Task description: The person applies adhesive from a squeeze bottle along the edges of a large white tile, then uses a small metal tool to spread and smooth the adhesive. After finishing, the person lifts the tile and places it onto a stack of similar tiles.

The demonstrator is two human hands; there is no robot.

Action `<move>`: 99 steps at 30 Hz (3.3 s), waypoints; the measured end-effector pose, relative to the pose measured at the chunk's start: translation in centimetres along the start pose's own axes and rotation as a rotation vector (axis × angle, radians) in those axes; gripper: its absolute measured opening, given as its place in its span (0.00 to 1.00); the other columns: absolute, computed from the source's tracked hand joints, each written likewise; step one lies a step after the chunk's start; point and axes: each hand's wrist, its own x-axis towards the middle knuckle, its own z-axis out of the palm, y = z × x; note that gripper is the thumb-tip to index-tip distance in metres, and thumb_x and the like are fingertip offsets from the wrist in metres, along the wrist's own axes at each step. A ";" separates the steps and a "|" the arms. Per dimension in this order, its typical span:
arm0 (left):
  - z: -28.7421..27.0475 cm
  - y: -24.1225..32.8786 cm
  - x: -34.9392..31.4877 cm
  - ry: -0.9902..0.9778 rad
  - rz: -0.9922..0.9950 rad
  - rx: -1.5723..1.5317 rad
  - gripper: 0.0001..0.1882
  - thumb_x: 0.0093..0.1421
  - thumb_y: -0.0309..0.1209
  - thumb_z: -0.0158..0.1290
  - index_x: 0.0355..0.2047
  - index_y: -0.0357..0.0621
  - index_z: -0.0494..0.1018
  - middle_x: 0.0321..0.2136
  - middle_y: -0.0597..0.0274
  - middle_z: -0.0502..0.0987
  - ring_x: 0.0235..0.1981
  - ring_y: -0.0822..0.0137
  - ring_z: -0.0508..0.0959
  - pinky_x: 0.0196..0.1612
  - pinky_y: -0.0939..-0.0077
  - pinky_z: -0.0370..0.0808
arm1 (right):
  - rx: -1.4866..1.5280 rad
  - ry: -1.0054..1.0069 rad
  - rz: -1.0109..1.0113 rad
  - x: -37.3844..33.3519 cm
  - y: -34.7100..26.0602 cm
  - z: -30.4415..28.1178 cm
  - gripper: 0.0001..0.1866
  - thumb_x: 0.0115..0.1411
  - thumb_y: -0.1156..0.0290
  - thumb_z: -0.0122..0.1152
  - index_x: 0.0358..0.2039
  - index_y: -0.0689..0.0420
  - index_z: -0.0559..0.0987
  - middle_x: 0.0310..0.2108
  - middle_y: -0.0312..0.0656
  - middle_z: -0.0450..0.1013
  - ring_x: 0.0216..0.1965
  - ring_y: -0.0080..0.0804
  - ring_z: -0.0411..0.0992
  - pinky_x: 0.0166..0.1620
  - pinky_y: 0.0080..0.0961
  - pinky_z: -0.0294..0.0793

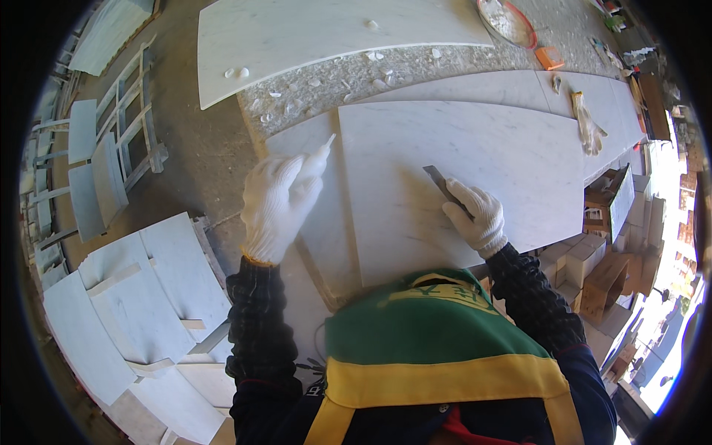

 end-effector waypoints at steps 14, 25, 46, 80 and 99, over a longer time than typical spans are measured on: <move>0.5 0.9 2.0 -0.217 -0.160 0.054 0.11 0.55 0.36 0.65 0.33 0.44 0.78 0.34 0.53 0.80 0.36 0.47 0.81 0.39 0.57 0.78 | 0.046 -0.010 -0.024 0.4 -0.2 -0.6 0.24 0.53 0.71 0.73 0.52 0.61 0.82 0.27 0.47 0.78 0.24 0.47 0.75 0.29 0.38 0.73; -0.4 1.9 3.2 -0.352 -0.227 0.138 0.15 0.59 0.36 0.65 0.43 0.42 0.82 0.37 0.51 0.83 0.38 0.51 0.84 0.42 0.63 0.80 | 0.063 -0.038 0.011 0.3 -0.1 -0.5 0.24 0.54 0.70 0.73 0.52 0.61 0.82 0.28 0.47 0.79 0.26 0.47 0.76 0.30 0.37 0.74; -0.4 1.2 3.5 -0.366 -0.223 0.086 0.15 0.59 0.37 0.66 0.42 0.41 0.81 0.36 0.50 0.83 0.36 0.52 0.84 0.39 0.61 0.80 | 0.078 -0.048 0.029 0.5 -0.2 -0.7 0.22 0.56 0.66 0.74 0.51 0.57 0.83 0.31 0.46 0.80 0.27 0.46 0.78 0.31 0.37 0.78; -1.0 1.4 4.2 -0.441 -0.281 0.046 0.17 0.60 0.37 0.65 0.44 0.39 0.82 0.34 0.51 0.84 0.35 0.56 0.84 0.39 0.64 0.80 | 0.067 -0.051 0.033 0.6 -0.3 -0.8 0.21 0.57 0.65 0.74 0.50 0.58 0.83 0.30 0.46 0.80 0.28 0.45 0.79 0.31 0.36 0.79; -0.8 1.6 4.5 -0.453 -0.338 0.057 0.18 0.61 0.39 0.65 0.44 0.38 0.82 0.34 0.50 0.84 0.34 0.57 0.84 0.39 0.63 0.80 | 0.110 -0.007 -0.026 0.7 0.0 -0.5 0.24 0.53 0.72 0.74 0.51 0.63 0.82 0.25 0.47 0.77 0.22 0.45 0.74 0.27 0.37 0.73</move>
